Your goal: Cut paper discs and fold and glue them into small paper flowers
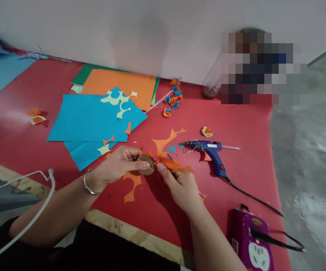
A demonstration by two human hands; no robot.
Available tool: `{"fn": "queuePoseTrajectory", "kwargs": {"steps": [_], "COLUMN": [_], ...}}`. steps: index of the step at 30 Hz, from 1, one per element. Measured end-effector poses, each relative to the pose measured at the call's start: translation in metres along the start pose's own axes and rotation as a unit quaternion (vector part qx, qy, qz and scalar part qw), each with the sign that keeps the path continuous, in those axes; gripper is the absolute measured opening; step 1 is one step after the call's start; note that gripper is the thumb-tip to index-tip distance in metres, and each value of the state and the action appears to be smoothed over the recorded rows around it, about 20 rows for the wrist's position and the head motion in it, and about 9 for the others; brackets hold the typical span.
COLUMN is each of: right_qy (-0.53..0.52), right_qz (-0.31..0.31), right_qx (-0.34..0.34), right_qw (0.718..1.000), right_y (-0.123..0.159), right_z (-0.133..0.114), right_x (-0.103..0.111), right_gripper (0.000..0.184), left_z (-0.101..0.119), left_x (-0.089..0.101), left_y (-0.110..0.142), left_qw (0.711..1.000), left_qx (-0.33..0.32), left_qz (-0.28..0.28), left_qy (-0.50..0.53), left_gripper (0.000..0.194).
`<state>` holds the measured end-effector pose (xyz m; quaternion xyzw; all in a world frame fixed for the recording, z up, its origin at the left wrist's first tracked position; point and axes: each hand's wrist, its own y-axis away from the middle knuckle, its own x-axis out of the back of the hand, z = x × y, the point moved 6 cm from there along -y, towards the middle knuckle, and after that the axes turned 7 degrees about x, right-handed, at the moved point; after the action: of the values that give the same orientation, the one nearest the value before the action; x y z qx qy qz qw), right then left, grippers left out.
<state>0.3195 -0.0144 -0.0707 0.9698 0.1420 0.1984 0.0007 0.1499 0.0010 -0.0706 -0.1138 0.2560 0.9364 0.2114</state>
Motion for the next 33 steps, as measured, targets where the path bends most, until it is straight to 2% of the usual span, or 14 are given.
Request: {"fn": "queuePoseTrajectory", "kwargs": {"steps": [7, 14, 19, 26, 33], "right_qy": [0.013, 0.019, 0.031, 0.055, 0.054], "right_qz": [-0.015, -0.039, -0.05, -0.071, -0.075], "right_qx": [0.013, 0.009, 0.013, 0.018, 0.036], "right_qw": [1.0, 0.999, 0.998, 0.996, 0.995], "right_y": [-0.001, -0.002, -0.002, -0.001, -0.002], "right_z": [-0.01, -0.013, -0.012, -0.01, -0.011], "right_x": [0.0, -0.001, -0.001, -0.001, 0.001], "right_gripper": [0.08, 0.08, 0.078, 0.078, 0.074], "left_z": [0.0, -0.002, 0.0, 0.001, 0.0], "left_x": [0.003, 0.005, 0.004, 0.001, 0.004], "left_y": [0.002, 0.0, -0.001, 0.001, 0.002], "left_qw": [1.0, 0.998, 0.997, 0.995, 0.994], "left_qx": [0.009, 0.018, 0.026, 0.056, 0.047], "left_qz": [-0.013, -0.018, -0.041, -0.07, -0.083], "left_qy": [-0.018, -0.055, -0.055, -0.054, -0.052], "left_gripper": [0.02, 0.023, 0.025, 0.021, 0.018]}}
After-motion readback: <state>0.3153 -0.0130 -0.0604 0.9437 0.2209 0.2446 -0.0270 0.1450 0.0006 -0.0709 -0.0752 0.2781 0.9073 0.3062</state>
